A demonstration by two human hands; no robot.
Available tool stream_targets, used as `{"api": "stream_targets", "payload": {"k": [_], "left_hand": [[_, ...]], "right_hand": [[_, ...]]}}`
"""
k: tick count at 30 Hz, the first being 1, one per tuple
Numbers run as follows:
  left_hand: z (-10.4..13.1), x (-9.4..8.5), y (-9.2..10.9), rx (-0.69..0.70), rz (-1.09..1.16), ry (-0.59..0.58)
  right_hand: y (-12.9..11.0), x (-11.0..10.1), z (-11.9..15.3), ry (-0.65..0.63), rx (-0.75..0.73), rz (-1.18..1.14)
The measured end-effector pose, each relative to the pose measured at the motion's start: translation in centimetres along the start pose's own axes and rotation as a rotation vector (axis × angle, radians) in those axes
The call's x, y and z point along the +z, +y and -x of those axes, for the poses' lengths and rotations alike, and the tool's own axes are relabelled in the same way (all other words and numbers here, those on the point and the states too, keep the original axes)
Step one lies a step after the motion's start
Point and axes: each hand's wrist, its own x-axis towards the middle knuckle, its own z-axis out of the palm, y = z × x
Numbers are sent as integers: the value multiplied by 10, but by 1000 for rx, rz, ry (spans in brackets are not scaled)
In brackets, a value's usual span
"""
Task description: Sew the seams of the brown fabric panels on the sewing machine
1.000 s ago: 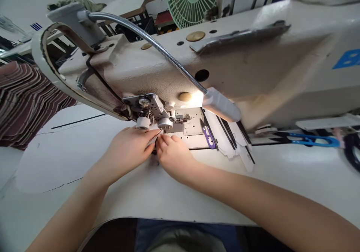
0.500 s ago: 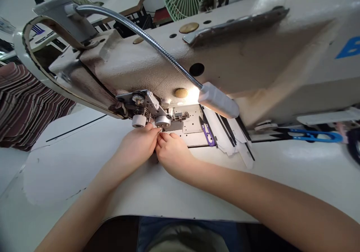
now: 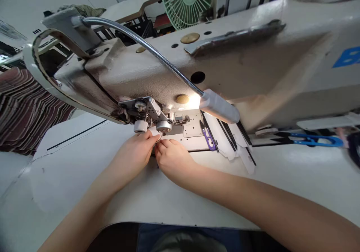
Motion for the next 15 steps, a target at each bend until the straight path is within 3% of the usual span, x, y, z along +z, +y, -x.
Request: {"api": "stream_targets", "payload": {"k": [9, 15], "left_hand": [[-9, 4, 3, -47, 40, 20], [-10, 15, -3, -40, 144, 124]], "right_hand": [[4, 8, -6, 48, 33, 15], [6, 11, -2, 141, 44, -83]]}}
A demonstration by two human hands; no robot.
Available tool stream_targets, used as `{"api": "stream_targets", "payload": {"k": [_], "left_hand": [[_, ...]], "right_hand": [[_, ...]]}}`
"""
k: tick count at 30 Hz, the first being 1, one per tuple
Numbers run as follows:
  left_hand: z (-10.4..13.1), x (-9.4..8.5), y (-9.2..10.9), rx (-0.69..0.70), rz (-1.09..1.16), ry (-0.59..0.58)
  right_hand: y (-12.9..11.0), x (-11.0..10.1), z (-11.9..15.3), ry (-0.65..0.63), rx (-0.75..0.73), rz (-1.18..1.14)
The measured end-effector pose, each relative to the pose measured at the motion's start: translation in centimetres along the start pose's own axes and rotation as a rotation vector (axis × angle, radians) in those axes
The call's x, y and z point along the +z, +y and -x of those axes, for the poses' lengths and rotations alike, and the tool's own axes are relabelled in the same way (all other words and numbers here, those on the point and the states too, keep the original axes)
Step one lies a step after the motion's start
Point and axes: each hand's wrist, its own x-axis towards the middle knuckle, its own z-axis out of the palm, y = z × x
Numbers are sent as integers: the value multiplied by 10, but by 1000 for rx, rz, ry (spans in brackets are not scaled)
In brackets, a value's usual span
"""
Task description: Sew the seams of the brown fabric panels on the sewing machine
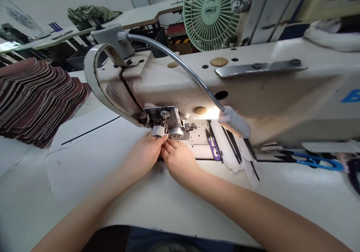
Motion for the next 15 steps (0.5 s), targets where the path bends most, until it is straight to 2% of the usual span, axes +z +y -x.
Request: {"api": "stream_targets", "payload": {"k": [8, 11, 15], "left_hand": [[1, 18, -13, 88, 112, 141], [2, 17, -12, 109, 132, 143], [3, 10, -11, 88, 181, 82]], "right_hand": [[5, -11, 2, 237, 35, -318], [5, -15, 2, 242, 66, -365], [5, -17, 1, 210, 88, -395]]}}
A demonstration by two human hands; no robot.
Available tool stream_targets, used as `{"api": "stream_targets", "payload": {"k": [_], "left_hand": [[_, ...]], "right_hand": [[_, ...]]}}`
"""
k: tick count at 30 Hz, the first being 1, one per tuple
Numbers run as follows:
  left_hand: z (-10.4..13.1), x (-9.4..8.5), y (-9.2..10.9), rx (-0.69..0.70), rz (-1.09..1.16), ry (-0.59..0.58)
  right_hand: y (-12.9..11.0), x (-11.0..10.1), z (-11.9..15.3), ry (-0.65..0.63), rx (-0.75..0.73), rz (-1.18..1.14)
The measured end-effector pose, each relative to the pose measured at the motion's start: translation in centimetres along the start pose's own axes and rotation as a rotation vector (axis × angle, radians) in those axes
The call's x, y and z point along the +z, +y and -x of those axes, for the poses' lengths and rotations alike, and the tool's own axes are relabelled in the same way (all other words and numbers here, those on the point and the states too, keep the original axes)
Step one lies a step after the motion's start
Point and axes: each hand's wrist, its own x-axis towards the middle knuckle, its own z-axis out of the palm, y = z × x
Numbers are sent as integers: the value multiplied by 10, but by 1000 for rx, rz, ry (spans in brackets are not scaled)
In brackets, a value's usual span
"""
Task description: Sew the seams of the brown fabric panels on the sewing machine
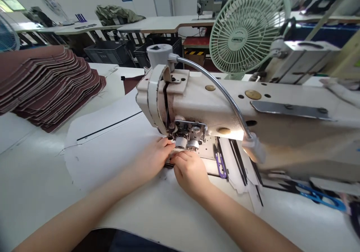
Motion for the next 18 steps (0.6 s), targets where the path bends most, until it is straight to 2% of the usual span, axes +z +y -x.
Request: {"api": "stream_targets", "payload": {"k": [5, 14, 18], "left_hand": [[0, -5, -1, 13, 47, -3], [-5, 3, -8, 38, 60, 47], [1, 1, -6, 55, 48, 114]], "right_hand": [[-1, -2, -2, 3, -19, 0], [-1, -2, -3, -11, -44, -11], [-1, -3, -2, -41, -34, -23]]}}
